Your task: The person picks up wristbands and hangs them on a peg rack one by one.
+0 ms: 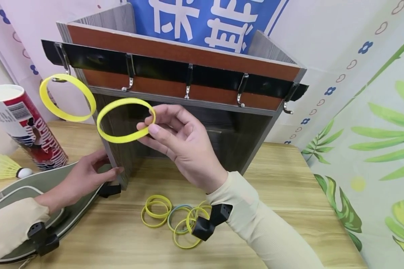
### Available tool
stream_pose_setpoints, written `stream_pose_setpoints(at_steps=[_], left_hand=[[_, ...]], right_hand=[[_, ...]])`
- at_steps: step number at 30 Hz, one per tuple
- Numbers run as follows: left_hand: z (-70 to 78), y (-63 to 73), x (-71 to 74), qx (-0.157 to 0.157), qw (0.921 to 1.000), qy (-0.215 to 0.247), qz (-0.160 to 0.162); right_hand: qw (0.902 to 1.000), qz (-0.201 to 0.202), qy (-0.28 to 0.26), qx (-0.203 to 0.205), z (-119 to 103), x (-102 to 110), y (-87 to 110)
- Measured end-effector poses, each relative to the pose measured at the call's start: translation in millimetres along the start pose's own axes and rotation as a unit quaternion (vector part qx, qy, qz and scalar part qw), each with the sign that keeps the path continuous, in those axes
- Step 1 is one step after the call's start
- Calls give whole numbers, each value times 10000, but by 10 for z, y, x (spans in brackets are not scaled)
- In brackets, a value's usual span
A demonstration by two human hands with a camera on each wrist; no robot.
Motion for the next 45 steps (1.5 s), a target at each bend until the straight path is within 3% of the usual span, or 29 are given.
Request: stream_pose_setpoints(at_steps=[8,13,17,25,33,45], left_hand=[[-5,14,19,9,10000,18,12],[-20,9,3,40,10000,28,-36],[-25,10,-3,33,10000,35,-43],[-5,9,-3,30,9999,96,-43],[-4,-10,-8,-21,10000,78,-56],[-16,-7,-10,42,10000,-14,-51]], right_hand=[[9973,476,-95,548,-4,-129,-40],[9936,972,-123,567,50,-152,-26],[9923,1125,-56,508,88,-142,-30],[9928,1111,173,423,184,-72,-48],[9943,847,478,442,221,-15,-55],[9965,677,416,275,181,57,-59]])
Point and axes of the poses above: each hand's wrist, its own y-axis away from the middle knuckle, its own x-axis out of the back of the hand, z = x × y, the point moved 4 cm from there along -y, towards the middle knuckle, and after that the axes turned 7 degrees about -y, right-handed, at the moved point
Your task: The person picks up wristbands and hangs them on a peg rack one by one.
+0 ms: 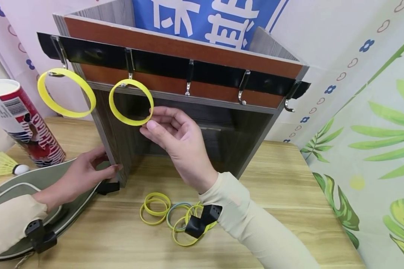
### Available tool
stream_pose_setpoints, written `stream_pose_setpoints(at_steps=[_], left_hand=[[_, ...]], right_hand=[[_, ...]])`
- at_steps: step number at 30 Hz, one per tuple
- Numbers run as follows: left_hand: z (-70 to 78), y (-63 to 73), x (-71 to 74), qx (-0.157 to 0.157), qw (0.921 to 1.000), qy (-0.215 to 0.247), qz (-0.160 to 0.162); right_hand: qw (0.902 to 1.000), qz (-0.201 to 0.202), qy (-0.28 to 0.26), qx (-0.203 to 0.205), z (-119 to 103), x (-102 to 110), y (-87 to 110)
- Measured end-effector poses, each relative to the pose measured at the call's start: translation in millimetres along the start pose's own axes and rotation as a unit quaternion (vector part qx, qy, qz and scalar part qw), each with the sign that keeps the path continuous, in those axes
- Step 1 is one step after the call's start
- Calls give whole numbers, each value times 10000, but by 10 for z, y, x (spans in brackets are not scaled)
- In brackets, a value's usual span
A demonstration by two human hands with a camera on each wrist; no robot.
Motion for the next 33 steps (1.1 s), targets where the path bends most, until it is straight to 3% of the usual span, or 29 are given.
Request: stream_pose_setpoints(at_steps=[9,14,18,21,25,30,33], left_hand=[[-11,2,7,-55,9999,-81,46],[-9,4,1,-57,10000,-33,56],[3,-4,-9,-91,9999,-36,98],[10,-14,-19,-112,9999,-61,81],[18,-24,-17,-103,9999,-70,67],[21,-20,-4,-56,9999,-68,77],[22,-16,1,-59,9999,-88,86]], right_hand=[[9993,26,177,-322,76,164,-4],[9957,-82,555,-742,151,342,60],[9869,-148,1076,-1192,228,557,134],[9742,-262,1639,-1531,266,738,216],[9495,-575,2390,-1953,282,948,328],[9202,-1245,2955,-2247,332,1150,454],[8950,-1749,3428,-2257,376,1244,540]])
Point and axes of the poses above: each hand's wrist, its own y-axis away from the middle knuckle, its own x-axis out of the back of the hand, z = x × y, the point moved 4 cm from there along -y, towards the middle knuckle, and after that the axes turned 7 degrees about -y, right-handed, at the moved point
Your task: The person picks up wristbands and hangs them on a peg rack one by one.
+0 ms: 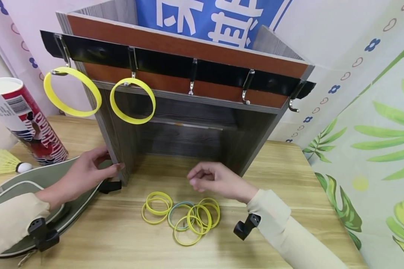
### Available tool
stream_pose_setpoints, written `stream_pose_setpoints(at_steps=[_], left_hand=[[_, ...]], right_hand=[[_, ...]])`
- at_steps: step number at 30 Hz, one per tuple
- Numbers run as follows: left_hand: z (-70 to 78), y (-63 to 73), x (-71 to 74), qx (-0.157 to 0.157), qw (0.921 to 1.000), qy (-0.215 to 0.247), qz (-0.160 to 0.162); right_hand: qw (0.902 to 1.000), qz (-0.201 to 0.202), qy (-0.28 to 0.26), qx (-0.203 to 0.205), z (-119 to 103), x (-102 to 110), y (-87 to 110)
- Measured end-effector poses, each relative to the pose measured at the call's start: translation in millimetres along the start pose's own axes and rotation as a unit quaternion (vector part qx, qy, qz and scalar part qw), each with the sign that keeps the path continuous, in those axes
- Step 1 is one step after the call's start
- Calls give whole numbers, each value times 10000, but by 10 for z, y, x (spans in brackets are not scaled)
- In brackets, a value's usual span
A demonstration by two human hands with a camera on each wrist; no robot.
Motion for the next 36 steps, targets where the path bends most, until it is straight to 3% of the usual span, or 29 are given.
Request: stream_pose_setpoints(at_steps=[3,6,14,21,28,36], left_hand=[[-6,3,4,16,10000,-25,9],[-7,3,6,53,10000,-33,4],[3,-11,9,85,10000,-40,32],[-14,-2,0,147,9999,-42,44],[-12,2,4,142,9999,-50,32],[-12,4,-3,144,9999,-49,20]], right_hand=[[9970,-220,740,-51,96,3,59],[9928,-371,1119,-191,184,2,113],[9902,-706,1147,-362,344,-70,198],[9867,-765,1361,-445,390,-163,225],[9850,-708,1550,-282,427,-221,219],[9875,-721,1397,-136,474,-239,224]])
Point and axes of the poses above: each hand's wrist, its own y-axis away from the middle knuckle, its own x-axis out of the back of the hand, z = x × y, the point moved 4 cm from there along -y, towards the middle knuckle, and after that the axes turned 7 degrees about -y, right-handed, at the moved point
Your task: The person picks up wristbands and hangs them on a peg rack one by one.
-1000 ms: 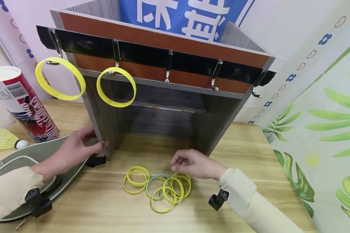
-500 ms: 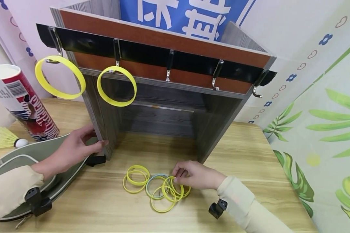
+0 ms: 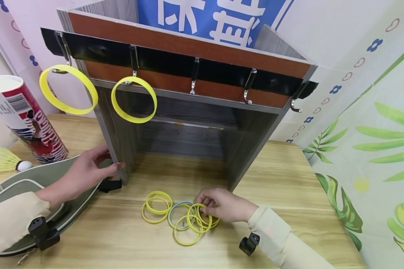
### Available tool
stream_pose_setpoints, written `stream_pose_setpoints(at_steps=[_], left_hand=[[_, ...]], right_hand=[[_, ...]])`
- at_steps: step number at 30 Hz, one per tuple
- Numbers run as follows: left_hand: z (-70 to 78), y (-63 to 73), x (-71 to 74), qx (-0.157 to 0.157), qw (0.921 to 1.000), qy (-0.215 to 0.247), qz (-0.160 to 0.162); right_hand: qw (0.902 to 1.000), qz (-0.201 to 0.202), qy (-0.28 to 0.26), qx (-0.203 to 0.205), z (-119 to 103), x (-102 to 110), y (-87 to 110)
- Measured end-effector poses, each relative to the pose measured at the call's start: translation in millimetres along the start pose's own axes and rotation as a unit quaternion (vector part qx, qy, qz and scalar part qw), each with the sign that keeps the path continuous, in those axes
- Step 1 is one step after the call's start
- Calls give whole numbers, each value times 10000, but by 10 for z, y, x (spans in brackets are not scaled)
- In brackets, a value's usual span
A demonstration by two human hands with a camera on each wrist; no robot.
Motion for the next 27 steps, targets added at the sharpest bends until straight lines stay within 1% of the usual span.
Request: stream_pose_setpoints(at_steps=[8,16,19,22,27], left_hand=[[5,-8,-1,-21,10000,-78,28],[3,-3,-4,-15,10000,-53,15],[-1,0,-4,-35,10000,-40,11],[-3,1,-4,-33,10000,-51,4],[1,-3,-6,-24,10000,-83,-12]], right_hand=[[9989,62,-460,-25,73,7,18],[9968,14,-796,-10,115,62,66],[9952,-58,-981,-11,121,91,92],[9928,-94,-1186,-108,136,114,118],[9868,-141,-1602,-210,162,135,148]])
Point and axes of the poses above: each hand's wrist, its own y-axis away from the middle knuckle, its own x-axis out of the back of the hand, z = x × y, the point moved 4 cm from there along -y, towards the middle knuckle, and after that the axes turned 7 degrees about -y, right-handed, at the moved point
